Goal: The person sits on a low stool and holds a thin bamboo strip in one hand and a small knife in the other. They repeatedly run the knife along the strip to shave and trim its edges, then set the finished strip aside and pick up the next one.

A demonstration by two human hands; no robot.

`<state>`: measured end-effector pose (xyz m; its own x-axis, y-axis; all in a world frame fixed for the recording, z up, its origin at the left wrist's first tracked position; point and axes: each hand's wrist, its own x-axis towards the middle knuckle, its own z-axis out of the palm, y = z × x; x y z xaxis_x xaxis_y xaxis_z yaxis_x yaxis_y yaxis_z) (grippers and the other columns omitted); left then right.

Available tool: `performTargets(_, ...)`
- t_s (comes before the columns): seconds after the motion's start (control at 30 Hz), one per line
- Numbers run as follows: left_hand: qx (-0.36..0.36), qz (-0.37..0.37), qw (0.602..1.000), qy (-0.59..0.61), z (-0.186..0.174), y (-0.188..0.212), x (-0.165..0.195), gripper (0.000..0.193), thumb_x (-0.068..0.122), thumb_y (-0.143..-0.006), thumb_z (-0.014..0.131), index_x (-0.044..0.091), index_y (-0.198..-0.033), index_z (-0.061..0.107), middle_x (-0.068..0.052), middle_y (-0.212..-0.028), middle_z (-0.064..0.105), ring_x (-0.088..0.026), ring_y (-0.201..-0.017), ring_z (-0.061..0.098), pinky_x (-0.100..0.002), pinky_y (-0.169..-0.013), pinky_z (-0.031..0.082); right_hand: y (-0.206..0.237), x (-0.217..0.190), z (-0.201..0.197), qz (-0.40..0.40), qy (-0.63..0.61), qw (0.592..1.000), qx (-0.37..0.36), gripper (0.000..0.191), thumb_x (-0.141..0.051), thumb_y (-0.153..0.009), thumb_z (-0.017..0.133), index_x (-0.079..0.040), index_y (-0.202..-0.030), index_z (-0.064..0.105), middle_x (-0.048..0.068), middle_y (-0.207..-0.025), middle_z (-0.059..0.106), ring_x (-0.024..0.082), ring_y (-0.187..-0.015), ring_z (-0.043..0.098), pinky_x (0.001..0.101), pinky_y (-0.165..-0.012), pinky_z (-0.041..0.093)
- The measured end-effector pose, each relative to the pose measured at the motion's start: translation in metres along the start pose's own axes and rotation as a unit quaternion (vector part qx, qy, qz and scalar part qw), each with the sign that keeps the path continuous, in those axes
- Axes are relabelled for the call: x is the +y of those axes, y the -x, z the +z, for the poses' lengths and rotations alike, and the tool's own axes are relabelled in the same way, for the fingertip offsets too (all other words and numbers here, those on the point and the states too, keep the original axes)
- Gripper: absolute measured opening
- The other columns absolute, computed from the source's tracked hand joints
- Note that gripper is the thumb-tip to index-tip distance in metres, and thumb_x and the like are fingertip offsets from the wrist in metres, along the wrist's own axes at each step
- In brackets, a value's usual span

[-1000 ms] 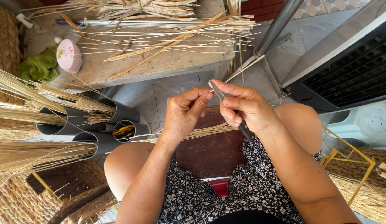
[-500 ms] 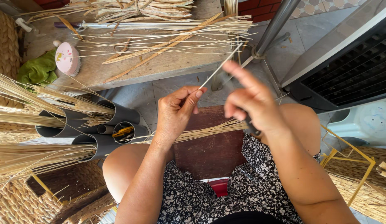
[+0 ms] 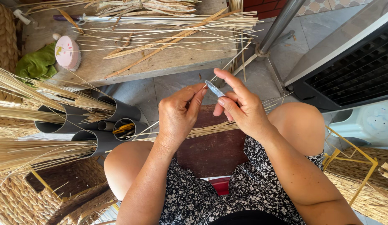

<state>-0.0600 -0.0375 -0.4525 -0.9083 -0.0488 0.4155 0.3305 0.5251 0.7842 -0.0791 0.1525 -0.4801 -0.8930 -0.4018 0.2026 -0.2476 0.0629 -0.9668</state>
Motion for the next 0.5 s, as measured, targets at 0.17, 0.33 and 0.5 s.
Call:
performTargets(0.17, -0.001, 0.014, 1.0, -0.024, -0.001, 0.0, 0.002, 0.011, 0.012, -0.097, 0.074, 0.008, -0.106, 0.078, -0.005, -0.079, 0.075, -0.008, -0.059, 0.065, -0.026, -0.053, 0.051, -0.001, 0.01, 0.0, -0.011, 0.009, 1.0, 0.023, 0.047, -0.001, -0.106, 0.056, -0.016, -0.151, 0.055, 0.001, -0.079, 0.066, 0.002, -0.064, 0.051, 0.0188, -0.057, 0.046)
performTargets(0.33, -0.026, -0.015, 0.999, -0.01, -0.005, 0.001, 0.0, 0.012, 0.013, -0.097, 0.072, 0.01, -0.106, 0.08, -0.004, -0.074, 0.075, -0.006, -0.055, 0.063, -0.025, -0.05, 0.05, -0.004, 0.021, -0.033, -0.02, -0.082, 0.99, 0.113, 0.044, 0.001, -0.107, 0.057, -0.011, -0.149, 0.059, 0.004, -0.082, 0.065, 0.006, -0.063, 0.052, 0.0208, -0.057, 0.044)
performTargets(0.5, -0.026, -0.06, 0.996, 0.054, -0.011, 0.0, -0.007, 0.01, 0.014, -0.099, 0.071, 0.008, -0.1, 0.079, -0.002, -0.082, 0.079, -0.004, -0.056, 0.062, -0.022, -0.048, 0.049, -0.009, 0.015, -0.079, -0.077, -0.208, 0.942, 0.251, 0.052, 0.001, -0.115, 0.055, -0.008, -0.165, 0.045, 0.008, -0.08, 0.063, 0.01, -0.059, 0.052, 0.0236, -0.053, 0.043)
